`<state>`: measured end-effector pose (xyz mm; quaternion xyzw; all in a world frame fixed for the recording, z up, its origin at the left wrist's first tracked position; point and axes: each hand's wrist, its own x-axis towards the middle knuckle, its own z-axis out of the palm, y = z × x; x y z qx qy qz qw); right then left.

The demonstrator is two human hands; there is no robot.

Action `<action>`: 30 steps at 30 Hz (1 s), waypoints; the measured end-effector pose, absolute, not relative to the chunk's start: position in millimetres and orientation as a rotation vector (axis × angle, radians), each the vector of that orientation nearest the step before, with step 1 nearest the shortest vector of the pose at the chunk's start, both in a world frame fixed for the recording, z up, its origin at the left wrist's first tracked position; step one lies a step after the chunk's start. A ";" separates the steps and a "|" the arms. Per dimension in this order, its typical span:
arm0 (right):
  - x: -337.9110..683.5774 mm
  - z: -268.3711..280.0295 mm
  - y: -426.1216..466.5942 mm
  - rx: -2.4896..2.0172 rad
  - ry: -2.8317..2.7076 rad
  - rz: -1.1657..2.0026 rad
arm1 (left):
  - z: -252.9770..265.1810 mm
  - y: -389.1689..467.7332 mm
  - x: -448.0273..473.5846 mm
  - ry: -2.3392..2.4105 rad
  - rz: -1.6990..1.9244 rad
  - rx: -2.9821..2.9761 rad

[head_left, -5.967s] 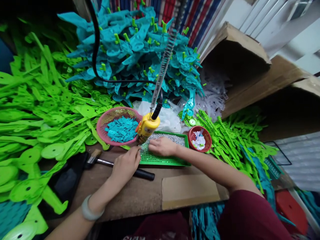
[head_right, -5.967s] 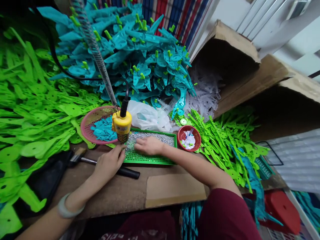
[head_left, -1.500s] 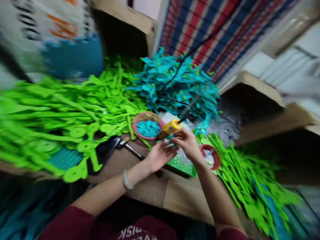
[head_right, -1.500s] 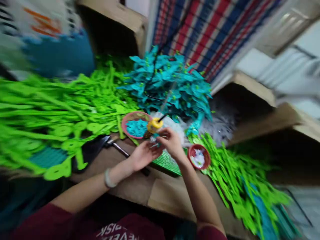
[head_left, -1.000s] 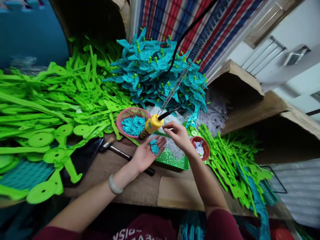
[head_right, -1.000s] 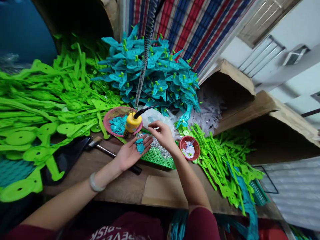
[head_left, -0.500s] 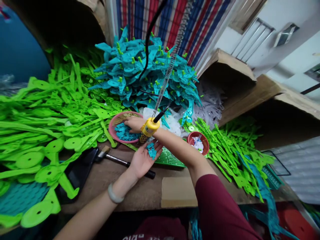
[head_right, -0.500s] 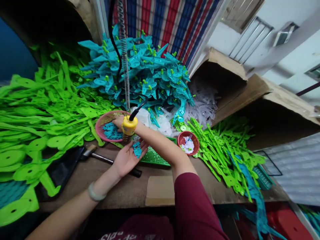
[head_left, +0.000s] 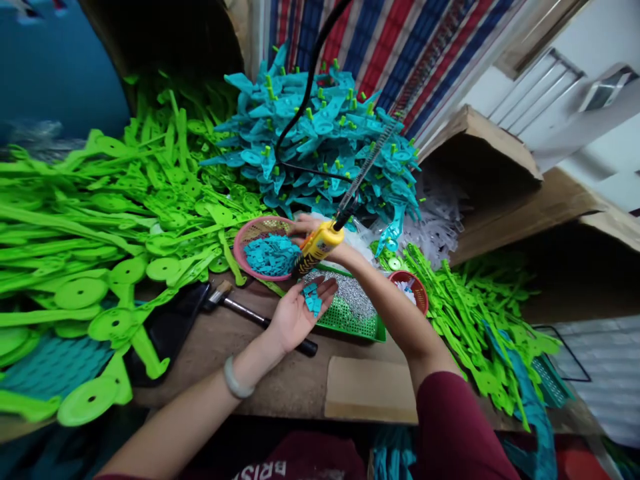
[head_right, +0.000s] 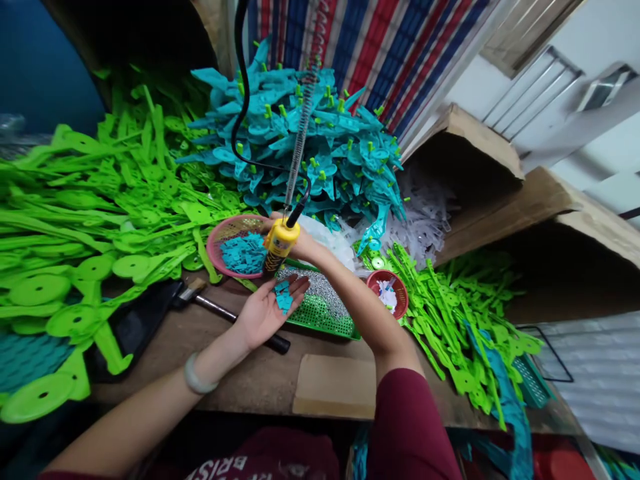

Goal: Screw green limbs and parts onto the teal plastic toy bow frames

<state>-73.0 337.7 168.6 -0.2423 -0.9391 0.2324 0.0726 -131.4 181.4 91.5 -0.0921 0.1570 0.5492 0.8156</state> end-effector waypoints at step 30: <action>94.3 202.7 195.1 -0.934 -2.186 0.410 | 136.3 155.6 -158.4 1.047 0.966 1.392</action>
